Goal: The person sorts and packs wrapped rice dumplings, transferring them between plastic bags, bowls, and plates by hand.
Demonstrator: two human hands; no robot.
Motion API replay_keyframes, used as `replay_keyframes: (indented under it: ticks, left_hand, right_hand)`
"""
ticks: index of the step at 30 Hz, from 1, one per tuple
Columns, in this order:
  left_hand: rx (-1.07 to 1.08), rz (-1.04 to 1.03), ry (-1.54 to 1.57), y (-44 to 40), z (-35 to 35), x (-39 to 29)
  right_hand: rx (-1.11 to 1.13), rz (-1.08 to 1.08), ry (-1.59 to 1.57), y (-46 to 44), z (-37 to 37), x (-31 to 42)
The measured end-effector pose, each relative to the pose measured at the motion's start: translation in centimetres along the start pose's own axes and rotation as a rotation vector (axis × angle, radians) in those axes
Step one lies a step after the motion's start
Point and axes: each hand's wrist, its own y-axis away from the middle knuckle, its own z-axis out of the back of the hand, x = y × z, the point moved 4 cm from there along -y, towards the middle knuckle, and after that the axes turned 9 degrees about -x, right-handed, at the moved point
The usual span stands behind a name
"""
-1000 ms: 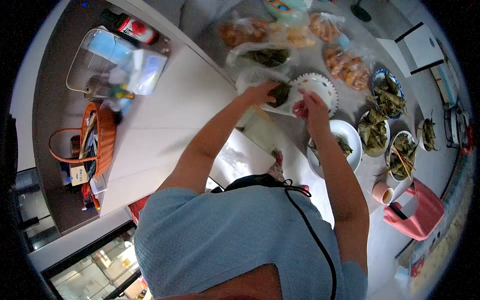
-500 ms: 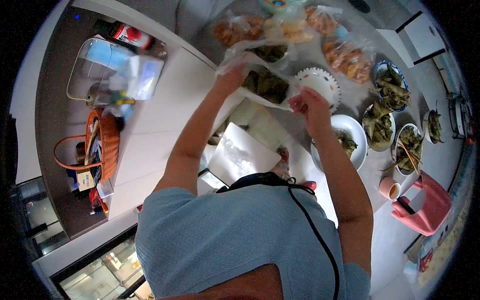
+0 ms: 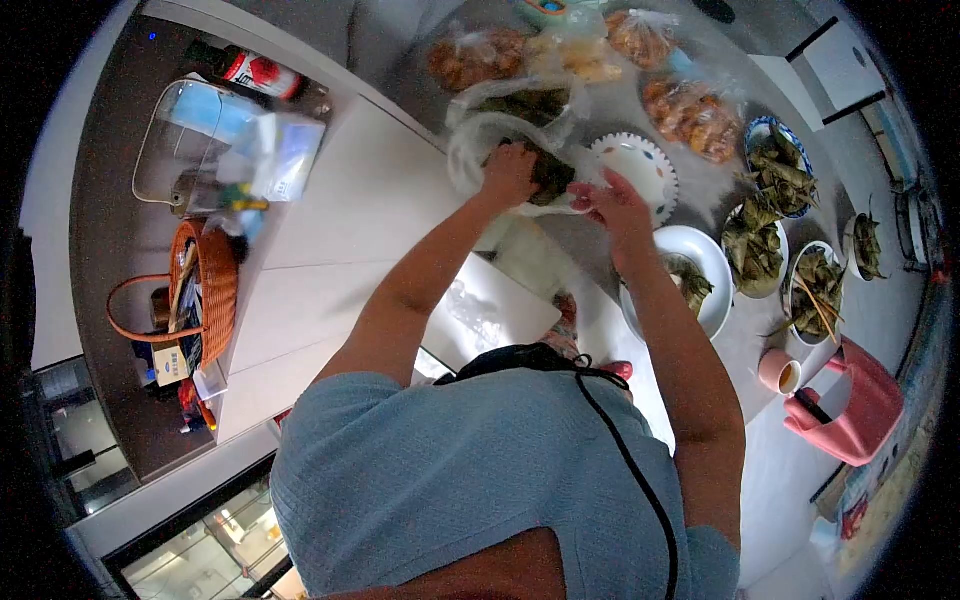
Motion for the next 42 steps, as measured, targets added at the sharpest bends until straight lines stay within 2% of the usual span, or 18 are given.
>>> replay_keyframes:
  ticks: [4,6,7,9,10,12,13,15,19,22,26,27,28,30,34,36,40,42]
  left_hand:
    - [-0.077,-0.026,0.063,1.6,-0.5,-1.0]
    - [0.074,0.003,0.135,2.8,-0.6,-0.9]
    - [0.074,-0.001,0.134,3.5,-0.2,-1.0]
    - [-0.16,0.113,0.12,4.4,1.6,-0.5]
    - [-0.159,0.111,0.12,3.9,2.0,-0.1]
    - [0.053,0.229,-0.054,2.4,1.9,1.6]
    - [0.052,0.234,-0.056,1.8,1.7,2.2]
    - [0.234,0.369,0.139,1.3,0.6,3.1]
    - [0.191,0.375,0.135,2.1,1.9,3.8]
    - [0.495,0.624,0.241,4.6,2.2,4.9]
    - [0.276,0.364,0.256,4.8,-5.7,8.8]
    - [0.435,0.498,0.331,4.4,-3.7,8.3]
    - [0.431,0.5,0.332,3.8,-3.4,8.4]
    - [0.184,0.332,0.279,1.7,-2.3,7.7]
    - [0.259,0.306,0.206,-0.2,-0.9,7.0]
    - [0.064,0.127,0.112,-0.7,-2.1,6.8]
    - [-0.004,-0.047,0.137,1.6,5.5,2.5]
    - [-0.416,-0.101,0.273,3.9,8.6,1.7]
  right_hand:
    - [0.048,0.023,0.035,0.5,0.2,0.2]
    - [0.052,0.027,0.031,0.7,0.4,0.3]
    - [0.06,0.03,0.029,0.8,0.4,0.3]
    - [0.062,0.034,0.036,1.0,0.4,0.7]
    - [0.067,0.035,0.044,1.2,0.3,0.7]
    - [0.049,0.035,0.073,0.8,0.2,0.5]
    - [0.031,0.037,0.104,0.4,0.1,0.4]
    - [0.028,0.036,0.077,0.0,-0.2,0.4]
    - [-0.015,0.051,0.043,-0.5,0.1,0.8]
    - [-0.046,0.054,0.007,-0.4,0.8,1.5]
    - [-0.077,0.098,0.026,-0.6,0.5,2.9]
    - [-0.065,0.096,0.039,-0.5,0.3,3.2]
    - [-0.055,0.096,0.054,-0.6,0.2,3.5]
    - [-0.046,0.098,0.053,-0.7,0.2,3.4]
    - [-0.041,0.092,0.056,-0.6,0.2,2.7]
    - [-0.018,0.092,0.081,0.1,0.5,2.9]
    - [-0.032,0.158,0.162,2.9,2.0,3.8]
    - [-0.05,0.19,0.191,4.4,3.0,5.0]
